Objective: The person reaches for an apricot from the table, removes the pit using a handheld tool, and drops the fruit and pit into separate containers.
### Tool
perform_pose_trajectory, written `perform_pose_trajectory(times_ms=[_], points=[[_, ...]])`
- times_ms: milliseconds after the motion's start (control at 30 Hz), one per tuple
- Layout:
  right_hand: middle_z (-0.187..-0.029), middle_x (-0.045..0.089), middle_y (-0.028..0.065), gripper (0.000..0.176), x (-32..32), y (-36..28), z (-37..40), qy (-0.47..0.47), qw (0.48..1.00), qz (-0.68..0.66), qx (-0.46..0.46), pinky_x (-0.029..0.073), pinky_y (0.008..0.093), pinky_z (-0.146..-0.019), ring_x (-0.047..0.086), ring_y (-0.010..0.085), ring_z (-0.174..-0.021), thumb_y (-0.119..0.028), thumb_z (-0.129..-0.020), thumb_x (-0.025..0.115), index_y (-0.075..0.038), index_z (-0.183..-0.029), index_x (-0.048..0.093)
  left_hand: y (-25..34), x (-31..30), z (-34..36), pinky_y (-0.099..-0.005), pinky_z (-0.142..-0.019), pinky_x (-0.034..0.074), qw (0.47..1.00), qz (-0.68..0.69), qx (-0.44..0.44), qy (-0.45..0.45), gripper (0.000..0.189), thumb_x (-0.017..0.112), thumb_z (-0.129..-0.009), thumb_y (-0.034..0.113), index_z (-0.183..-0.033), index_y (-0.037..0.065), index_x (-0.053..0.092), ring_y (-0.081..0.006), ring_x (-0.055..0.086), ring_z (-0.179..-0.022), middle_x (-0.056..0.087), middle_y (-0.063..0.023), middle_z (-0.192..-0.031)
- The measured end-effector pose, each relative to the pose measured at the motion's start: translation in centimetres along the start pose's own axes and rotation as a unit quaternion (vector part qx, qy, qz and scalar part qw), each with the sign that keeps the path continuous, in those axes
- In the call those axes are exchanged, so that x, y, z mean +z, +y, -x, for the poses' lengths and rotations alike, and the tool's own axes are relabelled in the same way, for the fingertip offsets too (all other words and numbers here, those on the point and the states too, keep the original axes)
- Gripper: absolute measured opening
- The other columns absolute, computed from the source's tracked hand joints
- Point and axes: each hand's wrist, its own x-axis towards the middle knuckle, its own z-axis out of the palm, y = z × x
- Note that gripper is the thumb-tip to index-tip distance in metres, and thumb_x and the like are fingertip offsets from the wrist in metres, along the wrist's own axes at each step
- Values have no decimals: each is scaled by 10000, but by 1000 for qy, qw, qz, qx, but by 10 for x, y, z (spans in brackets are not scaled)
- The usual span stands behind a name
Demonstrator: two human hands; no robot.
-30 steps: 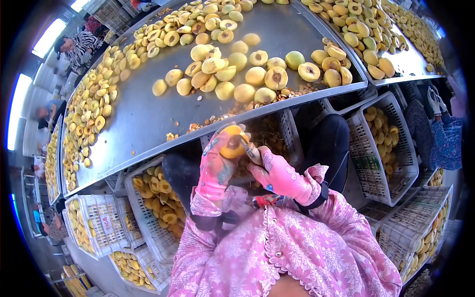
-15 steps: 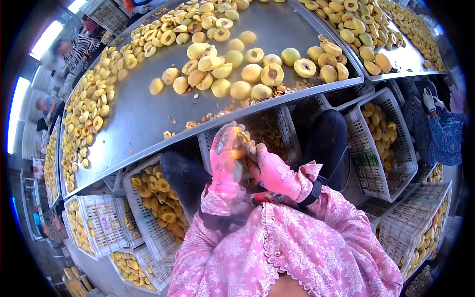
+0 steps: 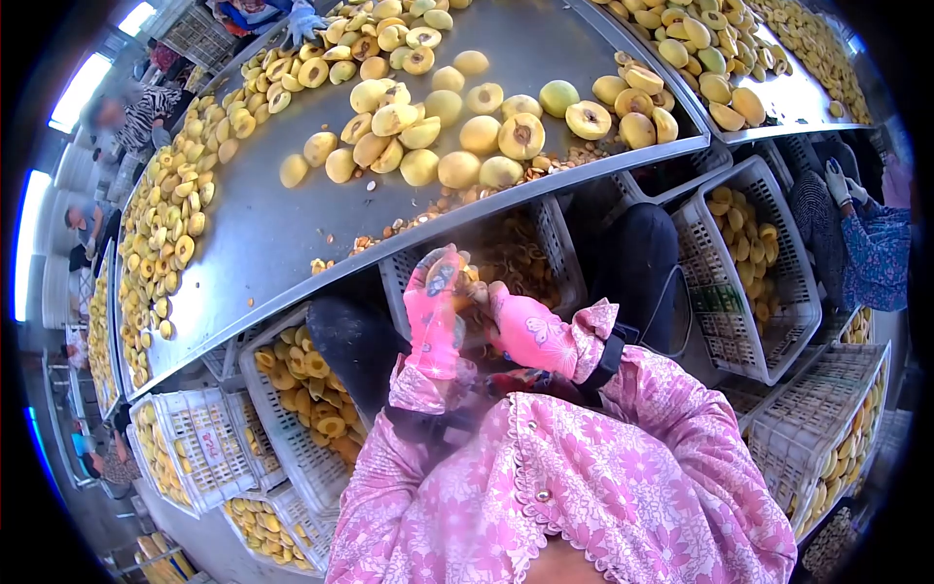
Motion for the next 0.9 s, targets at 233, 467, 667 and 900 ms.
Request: perform_pose_trajectory(times_ms=[233,467,667,900], points=[[-850,592,237,305,4,-33,18,36,950,283,-129,456,414,-669,600,390,-856,-141,-835,525,71,-1045,464,-2,-8,-7,-305,-680,534,999,4,-21,-26,185,641,-861,166,-983,26,644,-186,639,-785,661,-114,-928],[-759,544,145,218,-4,-16,7,-26,930,307,-200,446,359,-604,565,260,-673,-155,-843,532,10,-975,477,-1,-21,-13,-314,-698,541,995,-31,-70,-59,237,628,-869,167,-1049,14,621,-201,644,-796,657,-128,-955],[-685,489,30,158,-7,-57,21,-135,985,78,73,388,273,-449,453,116,-500,-181,-862,521,-36,-902,473,2,-31,-18,-321,-701,544,984,-70,-121,-110,252,622,-872,168,-1068,10,604,-208,646,-797,655,-133,-964],[-644,472,-14,144,-11,-44,18,-206,965,-118,113,334,215,-393,419,60,-469,-194,-852,539,-64,-897,495,-4,-37,-21,-335,-700,546,981,-63,-128,-133,267,620,-871,175,-1089,23,594,-214,644,-819,647,-137,-983]])
